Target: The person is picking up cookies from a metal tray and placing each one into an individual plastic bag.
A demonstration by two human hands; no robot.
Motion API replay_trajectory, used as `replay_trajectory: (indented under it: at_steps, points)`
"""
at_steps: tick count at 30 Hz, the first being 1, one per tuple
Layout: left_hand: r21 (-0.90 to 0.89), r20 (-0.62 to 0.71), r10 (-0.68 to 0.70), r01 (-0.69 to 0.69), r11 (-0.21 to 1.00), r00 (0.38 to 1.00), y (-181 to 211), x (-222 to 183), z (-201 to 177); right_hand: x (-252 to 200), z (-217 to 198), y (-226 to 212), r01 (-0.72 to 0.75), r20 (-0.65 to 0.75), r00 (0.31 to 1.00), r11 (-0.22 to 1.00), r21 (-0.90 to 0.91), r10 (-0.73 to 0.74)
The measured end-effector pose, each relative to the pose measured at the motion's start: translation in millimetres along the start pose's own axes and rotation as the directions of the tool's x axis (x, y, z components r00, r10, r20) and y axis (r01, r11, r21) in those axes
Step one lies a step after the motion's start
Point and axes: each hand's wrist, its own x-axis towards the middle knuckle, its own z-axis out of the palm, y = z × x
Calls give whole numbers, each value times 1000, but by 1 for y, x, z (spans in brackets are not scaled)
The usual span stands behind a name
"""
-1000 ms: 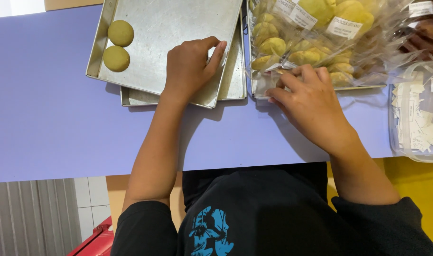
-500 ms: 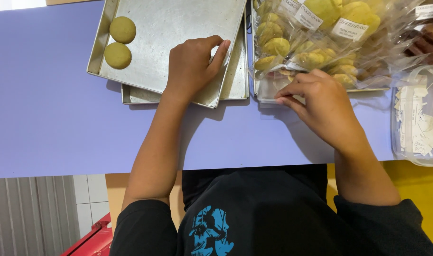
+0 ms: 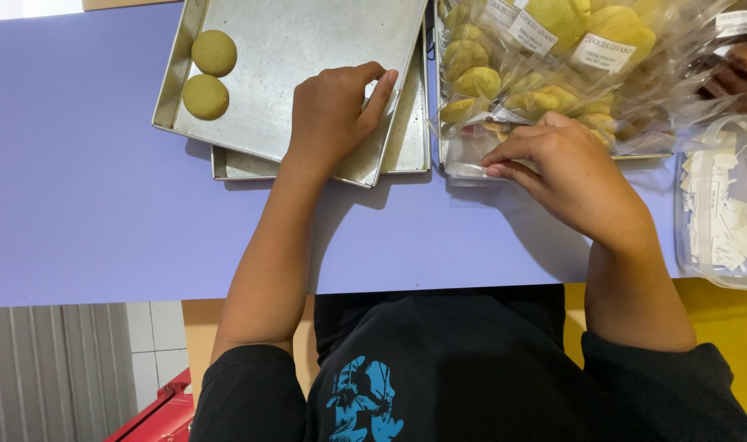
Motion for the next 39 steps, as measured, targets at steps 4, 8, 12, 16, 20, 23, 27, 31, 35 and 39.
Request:
replay_trajectory:
  at_steps: [4,8,12,16,20,23,27,31,35,39]
  points:
    - [-14,6,-1,1,1000,1000,1,0,-2,1,-2,1,1,39,999,1000,3,-1]
    - [-16,8,-6,6,1000,1000,1,0,-2,0,-4,-2,-32,104,994,999,-41,36]
    - [-18,23,-18,18,1000,1000,1,0,-2,0,-3,-6,0,94,996,998,-69,6]
    - [-19,25,-18,18,1000,1000,2,0,-2,-1,1,-9,3,64,998,995,-101,3]
    - [-11,34,-26,27,1000,999,1,0,-2,1,2,-14,-8,107,994,983,-183,28]
    - [-11,9,-7,7,1000,1000,0,0,-1,0,4,-15,12,110,994,982,-189,9]
    - [-6,19,-15,15,1000,1000,0,0,0,-2,5,-15,50,82,996,977,-206,-34]
    - [1,13,-13,13,1000,1000,-1,0,0,-1,8,-4,64,59,997,990,-123,-57]
    - [1,8,-11,11,1000,1000,0,0,0,1,5,-8,-36,6,999,999,-40,36]
    - [-3,1,-2,2,1000,1000,0,0,0,4,1,-16,-125,-33,991,988,88,128]
